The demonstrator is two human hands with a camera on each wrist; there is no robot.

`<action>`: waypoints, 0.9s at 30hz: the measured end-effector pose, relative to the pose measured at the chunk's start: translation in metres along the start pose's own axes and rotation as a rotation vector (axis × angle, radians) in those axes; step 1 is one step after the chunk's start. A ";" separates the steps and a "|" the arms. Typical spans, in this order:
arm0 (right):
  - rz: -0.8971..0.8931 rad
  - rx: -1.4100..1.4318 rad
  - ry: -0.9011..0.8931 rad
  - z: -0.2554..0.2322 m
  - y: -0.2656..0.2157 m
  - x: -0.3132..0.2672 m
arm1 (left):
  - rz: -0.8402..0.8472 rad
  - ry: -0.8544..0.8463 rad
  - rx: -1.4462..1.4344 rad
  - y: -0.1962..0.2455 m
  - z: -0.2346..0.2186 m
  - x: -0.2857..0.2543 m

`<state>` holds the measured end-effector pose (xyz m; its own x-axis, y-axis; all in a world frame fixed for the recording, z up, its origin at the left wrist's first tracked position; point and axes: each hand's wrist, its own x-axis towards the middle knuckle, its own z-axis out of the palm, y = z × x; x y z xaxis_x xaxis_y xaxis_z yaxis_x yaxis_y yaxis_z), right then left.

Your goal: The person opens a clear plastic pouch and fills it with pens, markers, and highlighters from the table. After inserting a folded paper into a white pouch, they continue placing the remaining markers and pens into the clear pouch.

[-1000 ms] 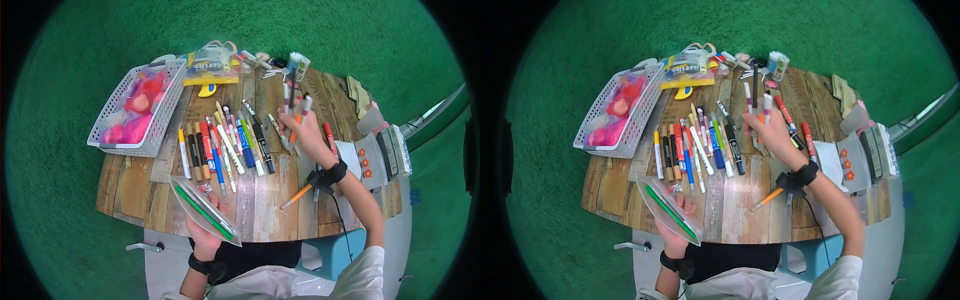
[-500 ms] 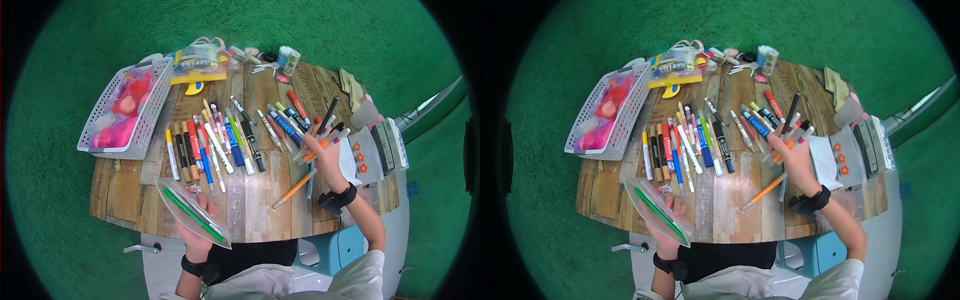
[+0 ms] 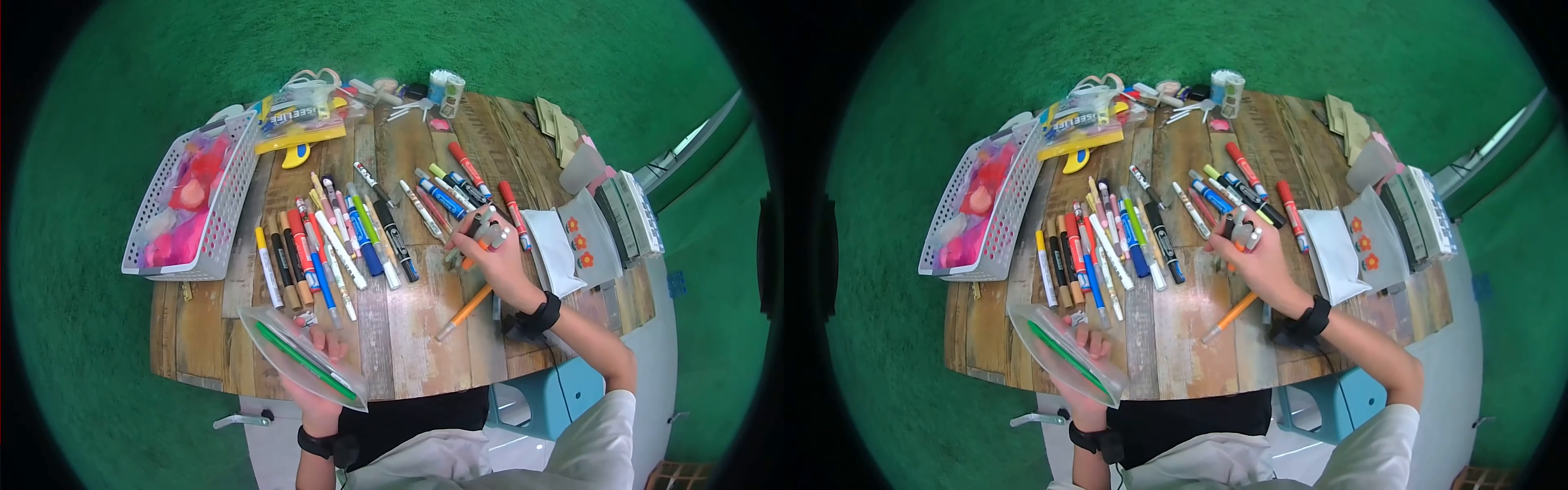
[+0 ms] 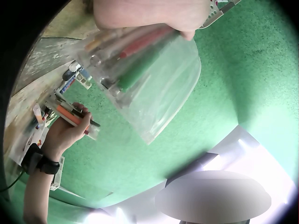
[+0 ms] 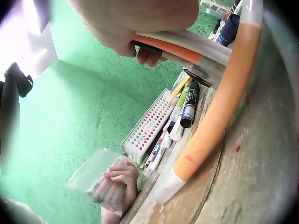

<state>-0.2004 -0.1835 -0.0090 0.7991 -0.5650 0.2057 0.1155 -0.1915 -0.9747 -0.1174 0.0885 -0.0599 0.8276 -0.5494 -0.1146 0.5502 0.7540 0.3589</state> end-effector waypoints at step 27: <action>-0.030 -1.275 -0.188 -0.003 0.010 0.058 | -0.022 -0.063 -0.039 0.004 -0.013 0.000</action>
<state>-0.1545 -0.2202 -0.0070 0.8884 -0.4461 0.1086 -0.4243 -0.8881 -0.1767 -0.1133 0.0959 -0.0701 0.8071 -0.5871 -0.0629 0.5734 0.7539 0.3208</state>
